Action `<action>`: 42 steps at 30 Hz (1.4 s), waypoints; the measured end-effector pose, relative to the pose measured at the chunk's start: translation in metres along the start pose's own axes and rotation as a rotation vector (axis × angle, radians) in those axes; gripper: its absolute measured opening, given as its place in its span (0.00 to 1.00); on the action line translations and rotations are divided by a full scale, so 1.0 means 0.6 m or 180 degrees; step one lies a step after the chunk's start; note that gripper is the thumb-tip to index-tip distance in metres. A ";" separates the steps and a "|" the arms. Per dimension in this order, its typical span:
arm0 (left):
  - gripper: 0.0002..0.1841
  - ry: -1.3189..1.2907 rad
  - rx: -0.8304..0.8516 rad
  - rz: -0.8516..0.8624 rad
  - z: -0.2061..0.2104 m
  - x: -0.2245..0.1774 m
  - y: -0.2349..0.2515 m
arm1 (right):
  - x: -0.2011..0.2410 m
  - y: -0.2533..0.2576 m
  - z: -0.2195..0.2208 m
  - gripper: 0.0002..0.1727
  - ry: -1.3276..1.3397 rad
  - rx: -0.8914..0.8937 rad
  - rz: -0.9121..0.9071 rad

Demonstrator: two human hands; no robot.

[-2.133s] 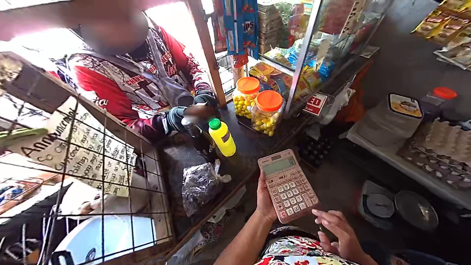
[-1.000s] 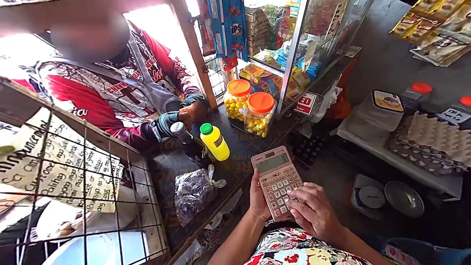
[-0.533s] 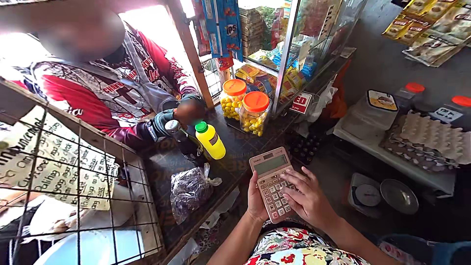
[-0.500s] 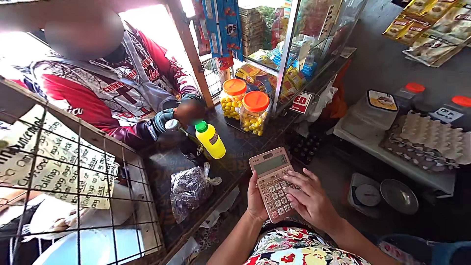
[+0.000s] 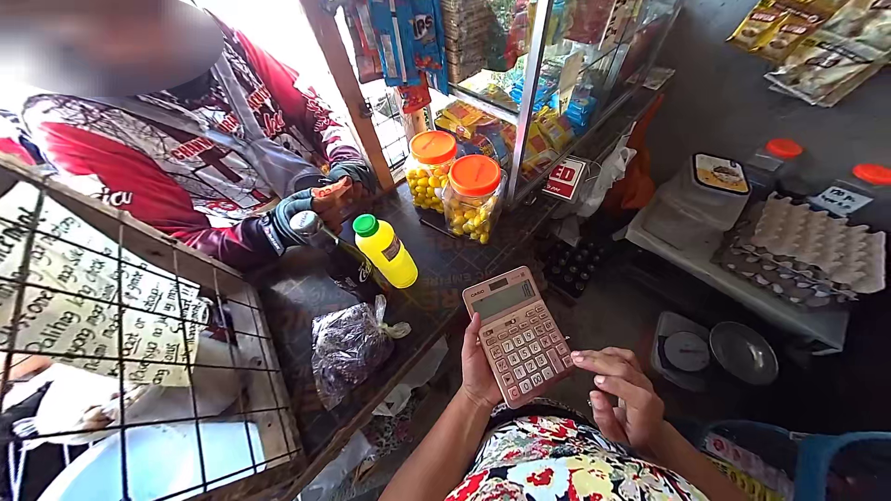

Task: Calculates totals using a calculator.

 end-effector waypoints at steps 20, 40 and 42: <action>0.26 0.0108 -0.0252 0.0111 -0.018 0.003 -0.004 | -0.017 -0.050 0.071 0.29 -0.0621 0.0970 0.0265; 0.26 0.0081 -0.0178 0.0080 -0.015 -0.006 -0.005 | -0.031 -0.048 0.083 0.37 -0.0646 0.1016 0.0456; 0.27 0.0134 -0.0155 0.0109 -0.015 -0.008 -0.004 | -0.034 -0.047 0.069 0.34 -0.0718 0.0801 0.0485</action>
Point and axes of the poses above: each hand's wrist, its own y-axis towards the middle knuckle, its own z-axis out of the palm, x = y × z, the point moved 8 cm from there along y, towards the middle knuckle, and after that the axes turned 5 degrees about -x, right-handed, at the moved point
